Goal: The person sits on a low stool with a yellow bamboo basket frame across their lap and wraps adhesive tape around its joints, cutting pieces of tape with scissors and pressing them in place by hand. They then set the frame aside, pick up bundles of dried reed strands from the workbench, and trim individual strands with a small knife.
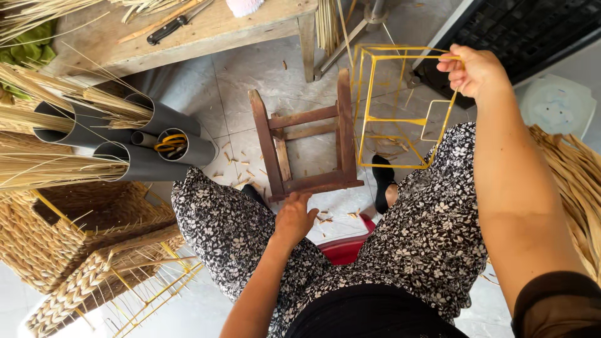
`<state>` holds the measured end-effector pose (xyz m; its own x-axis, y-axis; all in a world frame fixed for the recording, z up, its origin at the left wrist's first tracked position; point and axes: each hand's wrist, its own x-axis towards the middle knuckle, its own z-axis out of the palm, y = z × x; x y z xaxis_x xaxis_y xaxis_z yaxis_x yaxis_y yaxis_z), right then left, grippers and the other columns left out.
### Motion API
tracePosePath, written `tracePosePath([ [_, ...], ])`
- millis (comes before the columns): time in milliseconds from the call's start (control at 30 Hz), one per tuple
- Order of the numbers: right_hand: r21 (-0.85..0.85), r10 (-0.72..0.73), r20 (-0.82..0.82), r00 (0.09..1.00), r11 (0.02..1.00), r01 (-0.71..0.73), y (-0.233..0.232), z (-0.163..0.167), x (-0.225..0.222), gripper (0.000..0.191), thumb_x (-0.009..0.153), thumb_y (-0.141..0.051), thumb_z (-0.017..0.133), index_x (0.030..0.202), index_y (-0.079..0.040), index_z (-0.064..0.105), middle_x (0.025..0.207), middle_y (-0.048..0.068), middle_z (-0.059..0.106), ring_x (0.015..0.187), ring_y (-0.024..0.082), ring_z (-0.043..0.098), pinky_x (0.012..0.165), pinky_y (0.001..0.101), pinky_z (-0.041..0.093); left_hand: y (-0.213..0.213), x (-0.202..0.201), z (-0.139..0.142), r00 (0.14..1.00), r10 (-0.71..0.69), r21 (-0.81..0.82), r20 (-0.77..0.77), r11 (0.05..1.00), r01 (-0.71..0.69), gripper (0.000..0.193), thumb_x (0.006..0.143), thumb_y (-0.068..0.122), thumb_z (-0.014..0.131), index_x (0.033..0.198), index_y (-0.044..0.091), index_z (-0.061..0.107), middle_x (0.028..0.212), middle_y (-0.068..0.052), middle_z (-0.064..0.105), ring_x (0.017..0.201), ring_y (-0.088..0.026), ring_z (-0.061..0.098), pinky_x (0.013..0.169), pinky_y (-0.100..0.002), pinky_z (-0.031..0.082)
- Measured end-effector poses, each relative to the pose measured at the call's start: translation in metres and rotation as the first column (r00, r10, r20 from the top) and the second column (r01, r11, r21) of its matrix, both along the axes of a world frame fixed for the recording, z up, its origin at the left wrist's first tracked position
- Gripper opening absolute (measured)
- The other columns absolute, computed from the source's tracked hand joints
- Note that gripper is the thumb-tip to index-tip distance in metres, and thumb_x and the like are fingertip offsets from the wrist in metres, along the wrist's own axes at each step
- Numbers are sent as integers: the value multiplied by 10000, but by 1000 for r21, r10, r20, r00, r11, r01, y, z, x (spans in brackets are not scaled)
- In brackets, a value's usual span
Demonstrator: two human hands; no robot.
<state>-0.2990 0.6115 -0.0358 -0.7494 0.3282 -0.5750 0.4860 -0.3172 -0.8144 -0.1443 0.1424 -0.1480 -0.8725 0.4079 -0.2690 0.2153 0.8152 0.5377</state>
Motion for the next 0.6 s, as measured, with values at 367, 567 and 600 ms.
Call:
tracePosePath([
  [367,614,-34,-338,941,749,248,15,-29,-104,311,1121,-279,598,1364,-84,587,1103,83,722,811,161,744,578,276,513,56,-83,-62,993,-113,-310,-39,946,95,909,718,355,883,1473,137,427,1475,-148,475,1411,-350,386,1133,-617,253],
  [567,455,17,-371,929,875,166,18,-30,-133,228,1148,-143,493,1300,-45,631,1057,56,695,776,148,775,542,238,555,64,-111,-70,989,-146,-411,-32,904,121,767,709,403,897,1351,169,547,1240,-93,595,1208,-304,560,1149,-565,346],
  [600,449,27,-355,935,882,145,17,-27,-136,233,1143,-136,481,1293,-34,626,1050,58,699,743,157,776,518,239,532,64,-114,-72,988,-149,-387,-43,914,121,749,680,401,906,1309,171,570,1198,-85,603,1171,-298,572,1128,-551,364],
])
